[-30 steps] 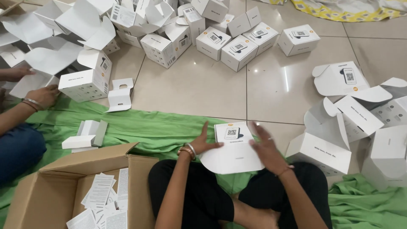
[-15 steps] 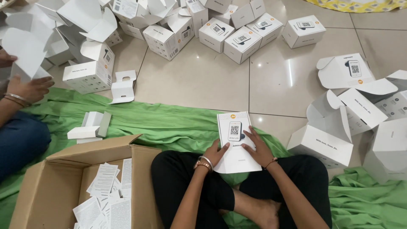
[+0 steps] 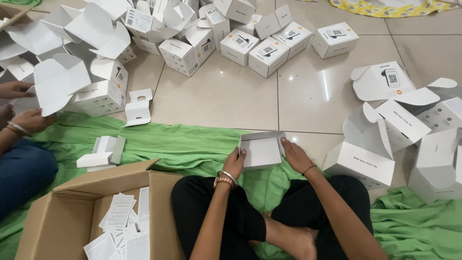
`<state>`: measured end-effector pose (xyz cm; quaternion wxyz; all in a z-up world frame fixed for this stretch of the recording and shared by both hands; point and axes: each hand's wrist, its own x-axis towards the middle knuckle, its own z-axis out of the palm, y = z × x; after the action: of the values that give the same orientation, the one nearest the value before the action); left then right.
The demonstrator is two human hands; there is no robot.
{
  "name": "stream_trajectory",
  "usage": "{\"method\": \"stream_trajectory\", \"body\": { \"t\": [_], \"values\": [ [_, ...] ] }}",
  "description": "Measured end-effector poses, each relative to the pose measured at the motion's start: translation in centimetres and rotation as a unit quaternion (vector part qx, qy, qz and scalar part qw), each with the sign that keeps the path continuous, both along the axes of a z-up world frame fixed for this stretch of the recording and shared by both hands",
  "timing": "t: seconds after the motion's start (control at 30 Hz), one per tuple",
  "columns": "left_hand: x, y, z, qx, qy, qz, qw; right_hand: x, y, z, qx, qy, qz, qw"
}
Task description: The person packages smartwatches or similar small electronic devices into white retail boxes.
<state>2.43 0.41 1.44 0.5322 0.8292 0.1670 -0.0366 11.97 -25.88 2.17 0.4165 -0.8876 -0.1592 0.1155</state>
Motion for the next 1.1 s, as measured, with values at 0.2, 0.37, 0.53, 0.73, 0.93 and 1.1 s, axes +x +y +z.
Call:
{"method": "stream_trajectory", "body": {
  "t": [0.2, 0.37, 0.53, 0.73, 0.93, 1.1],
  "values": [
    [-0.9, -1.0, -0.1, -0.205, -0.106, -0.032, 0.972, 1.5, 0.5, 1.6, -0.190, -0.123, 0.079, 0.971],
    [-0.1, -1.1, -2.5, -0.104, -0.118, -0.009, 0.988, -0.4, 3.7, 5.8, -0.210, -0.061, 0.006, 0.976],
    [-0.5, -1.3, -2.0, -0.021, -0.134, 0.021, 0.990, -0.8, 4.8, 5.2, -0.204, -0.027, -0.043, 0.978],
    [-0.3, -0.9, -2.4, 0.016, -0.156, -0.006, 0.988, -0.5, 3.7, 4.6, -0.143, -0.112, 0.000, 0.983],
    [-1.4, -1.1, 1.9, 0.151, -0.082, -0.007, 0.985, -3.3, 4.7, 5.0, -0.146, -0.138, -0.029, 0.979],
    [-1.6, -1.3, 0.8, 0.240, -0.054, -0.022, 0.969, -0.6, 2.8, 2.8, -0.152, -0.151, 0.007, 0.977]
  ]
}}
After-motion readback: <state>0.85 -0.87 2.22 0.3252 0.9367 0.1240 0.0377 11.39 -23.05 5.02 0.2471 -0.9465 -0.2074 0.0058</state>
